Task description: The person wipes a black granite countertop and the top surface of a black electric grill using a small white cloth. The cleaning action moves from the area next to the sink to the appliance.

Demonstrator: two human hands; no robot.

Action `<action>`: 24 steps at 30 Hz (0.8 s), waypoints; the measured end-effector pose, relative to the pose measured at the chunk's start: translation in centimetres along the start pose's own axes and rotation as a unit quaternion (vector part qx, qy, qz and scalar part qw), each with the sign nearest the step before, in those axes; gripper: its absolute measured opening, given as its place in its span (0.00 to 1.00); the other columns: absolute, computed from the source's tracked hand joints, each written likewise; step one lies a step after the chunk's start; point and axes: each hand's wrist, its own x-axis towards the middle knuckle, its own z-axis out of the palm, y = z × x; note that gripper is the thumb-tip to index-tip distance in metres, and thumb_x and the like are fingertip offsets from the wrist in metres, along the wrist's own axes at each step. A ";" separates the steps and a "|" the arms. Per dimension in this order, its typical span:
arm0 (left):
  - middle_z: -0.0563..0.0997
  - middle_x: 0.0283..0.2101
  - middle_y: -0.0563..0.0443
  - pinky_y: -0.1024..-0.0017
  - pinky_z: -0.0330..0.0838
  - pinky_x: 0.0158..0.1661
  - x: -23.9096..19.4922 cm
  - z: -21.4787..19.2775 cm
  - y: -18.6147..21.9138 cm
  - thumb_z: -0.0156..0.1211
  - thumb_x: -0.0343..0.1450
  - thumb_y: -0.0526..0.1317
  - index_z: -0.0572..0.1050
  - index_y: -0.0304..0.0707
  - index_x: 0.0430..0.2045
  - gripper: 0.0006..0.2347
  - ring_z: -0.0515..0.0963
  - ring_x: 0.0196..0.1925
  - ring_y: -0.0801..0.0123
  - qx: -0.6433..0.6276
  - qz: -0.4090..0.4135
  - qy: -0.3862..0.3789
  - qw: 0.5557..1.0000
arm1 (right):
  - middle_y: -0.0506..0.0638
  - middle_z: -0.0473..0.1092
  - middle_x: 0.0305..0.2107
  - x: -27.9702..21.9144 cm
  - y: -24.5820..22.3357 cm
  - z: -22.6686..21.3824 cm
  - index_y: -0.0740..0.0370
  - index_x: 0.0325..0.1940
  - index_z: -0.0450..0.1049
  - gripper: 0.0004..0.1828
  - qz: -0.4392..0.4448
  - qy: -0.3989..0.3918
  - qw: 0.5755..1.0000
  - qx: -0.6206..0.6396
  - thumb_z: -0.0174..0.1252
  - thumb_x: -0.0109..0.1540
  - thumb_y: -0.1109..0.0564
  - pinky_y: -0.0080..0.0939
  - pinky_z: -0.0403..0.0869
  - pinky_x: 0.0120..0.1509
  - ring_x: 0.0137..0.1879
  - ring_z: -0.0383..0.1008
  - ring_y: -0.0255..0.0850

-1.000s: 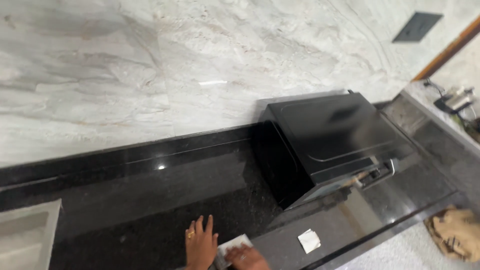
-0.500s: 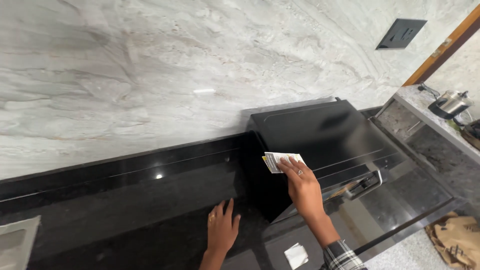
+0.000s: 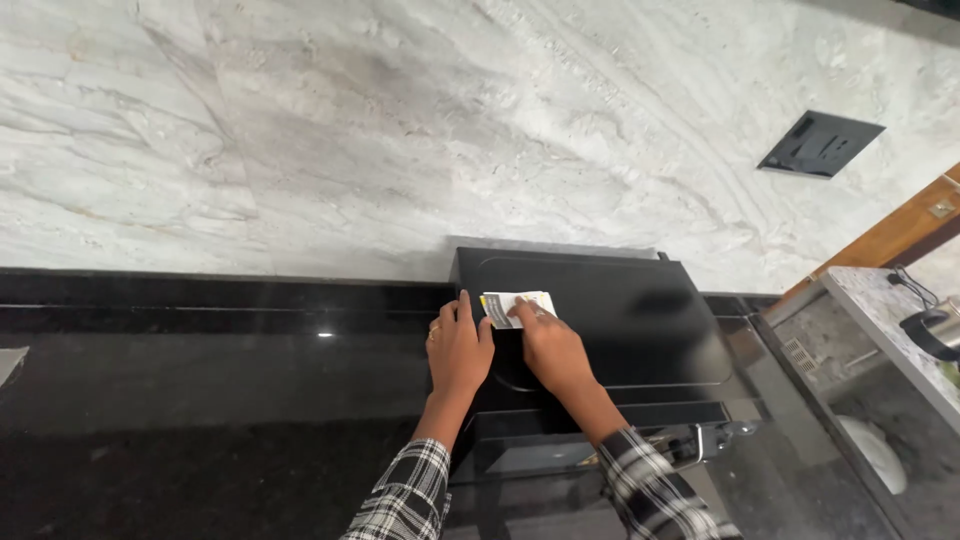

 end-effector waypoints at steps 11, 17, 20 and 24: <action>0.66 0.65 0.37 0.48 0.62 0.62 -0.9 2.1 0.9 0.54 0.74 0.44 0.68 0.40 0.61 0.20 0.66 0.66 0.44 0.148 0.065 0.064 0.985 | 0.59 0.67 0.63 6.2 0.2 1.1 0.50 0.69 0.65 0.31 -0.043 -0.108 0.993 0.025 0.53 0.60 0.63 0.54 0.67 0.68 0.69 0.65 0.56; 0.65 0.68 0.42 0.45 0.58 0.63 -1.0 1.8 0.8 0.53 0.73 0.43 0.68 0.37 0.61 0.20 0.62 0.68 0.43 0.163 0.074 0.074 0.981 | 0.52 0.63 0.68 7.8 1.5 2.9 0.47 0.71 0.66 0.33 -0.091 -0.128 0.988 -0.005 0.51 0.61 0.65 0.53 0.59 0.76 0.73 0.61 0.52; 0.65 0.69 0.46 0.44 0.57 0.63 -0.5 1.4 1.0 0.51 0.73 0.43 0.67 0.35 0.62 0.21 0.62 0.69 0.44 0.171 0.078 0.069 0.980 | 0.51 0.63 0.68 8.6 2.9 2.9 0.44 0.70 0.66 0.33 -0.069 -0.133 0.989 -0.006 0.50 0.62 0.66 0.53 0.64 0.74 0.72 0.63 0.51; 0.64 0.70 0.50 0.46 0.58 0.64 -0.9 2.1 0.6 0.49 0.75 0.44 0.67 0.38 0.63 0.21 0.64 0.69 0.45 0.173 0.067 0.057 0.981 | 0.49 0.64 0.68 7.5 6.5 1.8 0.41 0.69 0.68 0.29 -0.037 -0.136 0.990 -0.005 0.49 0.65 0.63 0.52 0.69 0.69 0.71 0.65 0.50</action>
